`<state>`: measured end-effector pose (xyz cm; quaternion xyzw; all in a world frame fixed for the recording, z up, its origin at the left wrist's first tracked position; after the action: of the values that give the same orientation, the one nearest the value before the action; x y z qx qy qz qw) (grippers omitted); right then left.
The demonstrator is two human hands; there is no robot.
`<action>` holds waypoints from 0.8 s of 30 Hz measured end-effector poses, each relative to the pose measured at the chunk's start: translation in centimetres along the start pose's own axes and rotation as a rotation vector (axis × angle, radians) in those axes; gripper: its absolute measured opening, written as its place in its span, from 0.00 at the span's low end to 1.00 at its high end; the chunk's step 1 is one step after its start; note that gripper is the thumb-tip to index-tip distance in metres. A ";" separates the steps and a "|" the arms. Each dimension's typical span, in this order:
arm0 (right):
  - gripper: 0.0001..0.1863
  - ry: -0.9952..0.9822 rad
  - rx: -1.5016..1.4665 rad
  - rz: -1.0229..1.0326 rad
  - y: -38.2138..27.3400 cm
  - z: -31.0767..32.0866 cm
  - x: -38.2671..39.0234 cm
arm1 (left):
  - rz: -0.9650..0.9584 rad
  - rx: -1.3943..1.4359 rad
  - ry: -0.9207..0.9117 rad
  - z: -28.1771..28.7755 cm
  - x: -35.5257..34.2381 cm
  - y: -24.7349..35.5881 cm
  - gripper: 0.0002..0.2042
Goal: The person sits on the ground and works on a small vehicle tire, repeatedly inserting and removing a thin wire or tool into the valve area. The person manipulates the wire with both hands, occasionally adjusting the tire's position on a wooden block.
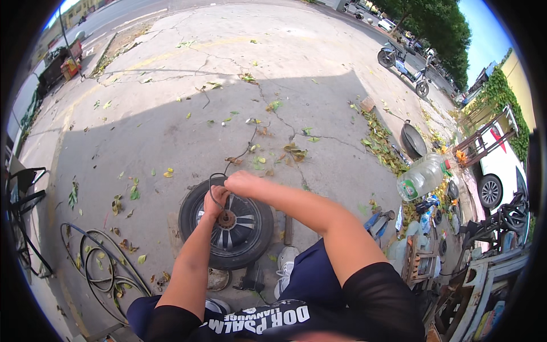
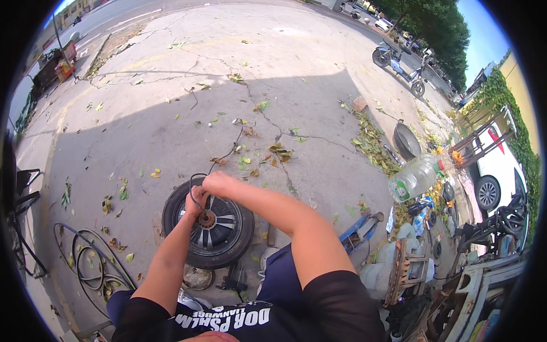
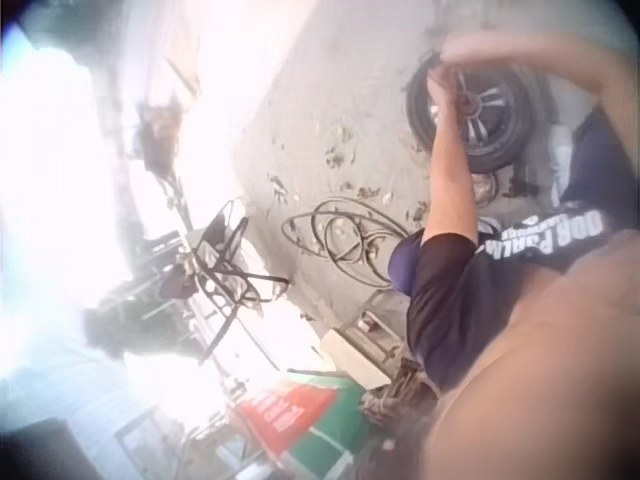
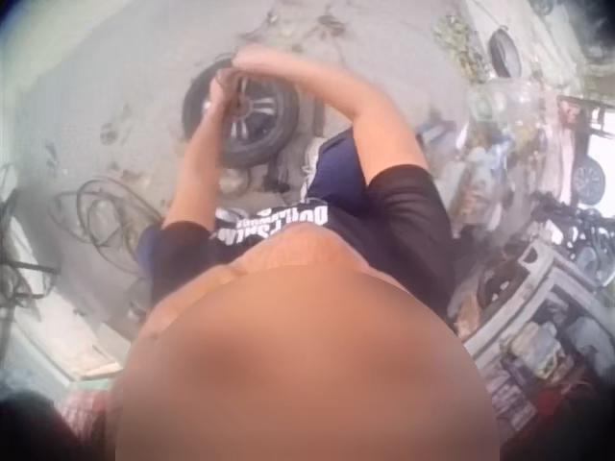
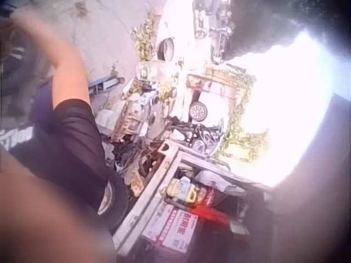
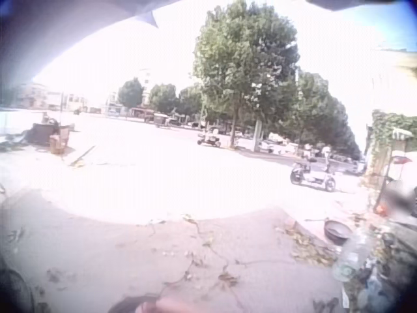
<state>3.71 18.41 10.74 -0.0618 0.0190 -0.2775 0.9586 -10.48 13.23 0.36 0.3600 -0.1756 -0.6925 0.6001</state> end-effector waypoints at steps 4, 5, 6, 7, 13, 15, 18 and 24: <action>0.08 0.047 -0.023 0.008 0.5 -0.8 -0.9 | 0.099 -0.021 -0.021 0.7 0.0 0.8 0.10; 0.08 0.058 -0.089 -0.058 0.4 -0.6 -0.9 | 0.040 0.035 -0.018 0.3 -0.1 0.5 0.10; 0.09 0.071 -0.155 -0.120 0.2 -0.4 -1.0 | 0.081 0.019 -0.031 0.0 -0.2 0.1 0.11; 0.09 0.081 -0.183 -0.223 0.2 -0.8 -1.0 | 0.126 0.003 -0.052 -0.3 -0.1 0.2 0.11; 0.11 0.016 -0.846 -0.768 1.6 -3.8 -2.5 | 0.087 0.007 -0.046 -0.7 -0.1 -0.3 0.09; 0.12 0.017 -1.072 -0.849 1.6 -4.2 -2.5 | 0.080 0.012 -0.010 -0.1 0.0 -0.5 0.09; 0.12 0.388 -0.496 -0.385 3.5 -5.7 -1.5 | 0.050 0.021 -0.016 -0.8 -0.4 0.3 0.12; 0.12 0.290 -0.121 -0.090 2.0 -2.2 -1.5 | 0.082 -0.020 -0.024 -0.3 -0.1 -1.1 0.13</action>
<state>3.37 20.66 8.26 -0.0795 0.1709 -0.3246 0.9269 -11.00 13.65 -0.56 0.3380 -0.1905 -0.6732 0.6295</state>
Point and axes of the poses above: each hand's wrist, its own x-axis away from the middle knuckle, its own z-axis out of the back of the hand, y = z × x, the point moved 1 cm from there along -x, towards the middle knuckle, and after that the axes turned 6 degrees about y, right-handed, at the moved point
